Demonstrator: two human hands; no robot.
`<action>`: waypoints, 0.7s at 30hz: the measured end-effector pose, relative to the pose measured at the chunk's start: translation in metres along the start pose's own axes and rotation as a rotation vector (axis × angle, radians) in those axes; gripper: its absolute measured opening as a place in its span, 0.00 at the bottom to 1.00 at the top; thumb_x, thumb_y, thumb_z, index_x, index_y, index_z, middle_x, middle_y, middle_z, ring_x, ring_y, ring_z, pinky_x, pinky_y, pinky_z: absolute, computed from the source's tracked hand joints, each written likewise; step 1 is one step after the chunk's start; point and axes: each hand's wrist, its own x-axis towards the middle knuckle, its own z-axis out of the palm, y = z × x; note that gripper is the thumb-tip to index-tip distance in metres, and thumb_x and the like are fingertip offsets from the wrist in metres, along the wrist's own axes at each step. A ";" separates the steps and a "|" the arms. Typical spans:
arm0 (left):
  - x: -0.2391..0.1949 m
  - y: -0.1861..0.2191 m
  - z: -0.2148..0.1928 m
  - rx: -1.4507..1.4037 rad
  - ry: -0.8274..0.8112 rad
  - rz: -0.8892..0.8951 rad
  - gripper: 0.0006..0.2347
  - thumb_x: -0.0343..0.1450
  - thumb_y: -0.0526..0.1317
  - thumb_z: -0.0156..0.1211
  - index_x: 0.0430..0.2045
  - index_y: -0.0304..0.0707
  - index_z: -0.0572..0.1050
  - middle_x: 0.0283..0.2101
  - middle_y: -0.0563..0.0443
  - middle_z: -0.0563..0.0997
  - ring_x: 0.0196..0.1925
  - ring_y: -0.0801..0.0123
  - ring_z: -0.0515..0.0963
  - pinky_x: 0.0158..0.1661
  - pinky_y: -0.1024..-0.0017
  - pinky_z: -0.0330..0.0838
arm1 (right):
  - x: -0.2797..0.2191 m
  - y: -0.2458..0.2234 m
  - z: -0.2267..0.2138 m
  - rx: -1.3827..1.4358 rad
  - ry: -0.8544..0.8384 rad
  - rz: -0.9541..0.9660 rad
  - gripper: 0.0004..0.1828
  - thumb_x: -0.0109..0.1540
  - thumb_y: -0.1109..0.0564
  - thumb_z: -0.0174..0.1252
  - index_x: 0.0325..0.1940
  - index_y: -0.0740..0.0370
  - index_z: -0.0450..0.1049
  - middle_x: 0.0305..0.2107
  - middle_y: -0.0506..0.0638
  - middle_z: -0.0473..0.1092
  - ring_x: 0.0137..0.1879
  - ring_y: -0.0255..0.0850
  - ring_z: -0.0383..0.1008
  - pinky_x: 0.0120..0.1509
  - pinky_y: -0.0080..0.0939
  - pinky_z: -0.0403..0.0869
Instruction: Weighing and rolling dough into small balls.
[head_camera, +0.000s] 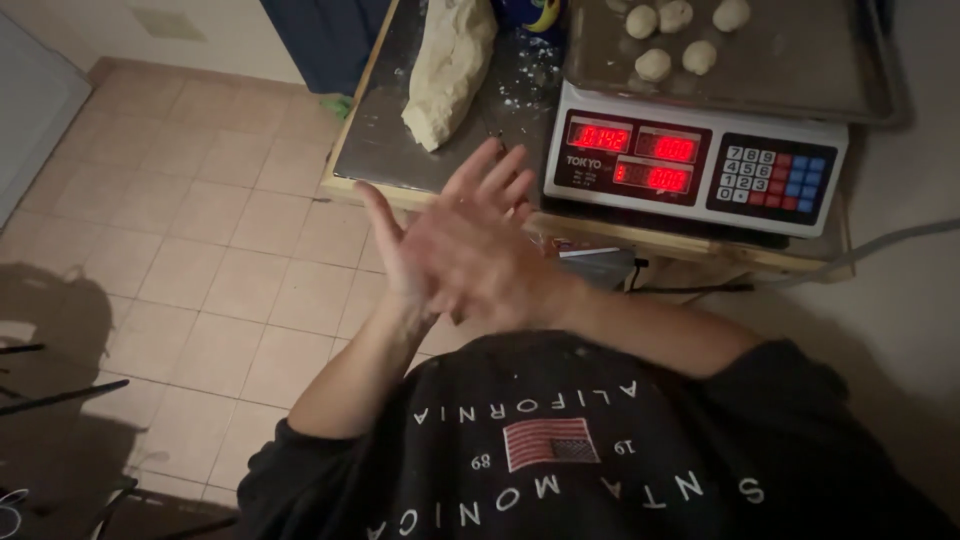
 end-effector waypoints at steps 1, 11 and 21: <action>-0.005 0.007 0.011 0.083 0.071 -0.109 0.52 0.65 0.80 0.22 0.73 0.33 0.54 0.71 0.39 0.64 0.49 0.63 0.60 0.44 0.64 0.50 | -0.004 0.014 -0.015 -0.044 -0.062 0.126 0.47 0.69 0.25 0.28 0.77 0.62 0.60 0.76 0.58 0.53 0.82 0.60 0.43 0.81 0.71 0.35; 0.006 -0.012 0.011 -0.124 0.512 0.105 0.48 0.65 0.78 0.34 0.67 0.31 0.59 0.68 0.32 0.68 0.68 0.46 0.71 0.70 0.45 0.61 | -0.053 0.015 -0.005 0.272 -0.125 0.120 0.36 0.73 0.40 0.28 0.70 0.66 0.69 0.67 0.58 0.65 0.72 0.60 0.63 0.79 0.57 0.61; -0.009 -0.048 -0.007 0.217 0.458 -0.239 0.16 0.69 0.47 0.68 0.44 0.37 0.77 0.39 0.48 0.78 0.46 0.62 0.77 0.55 0.60 0.71 | -0.057 0.123 -0.244 -0.556 0.049 0.940 0.19 0.79 0.47 0.40 0.58 0.51 0.77 0.52 0.53 0.69 0.56 0.53 0.69 0.53 0.64 0.66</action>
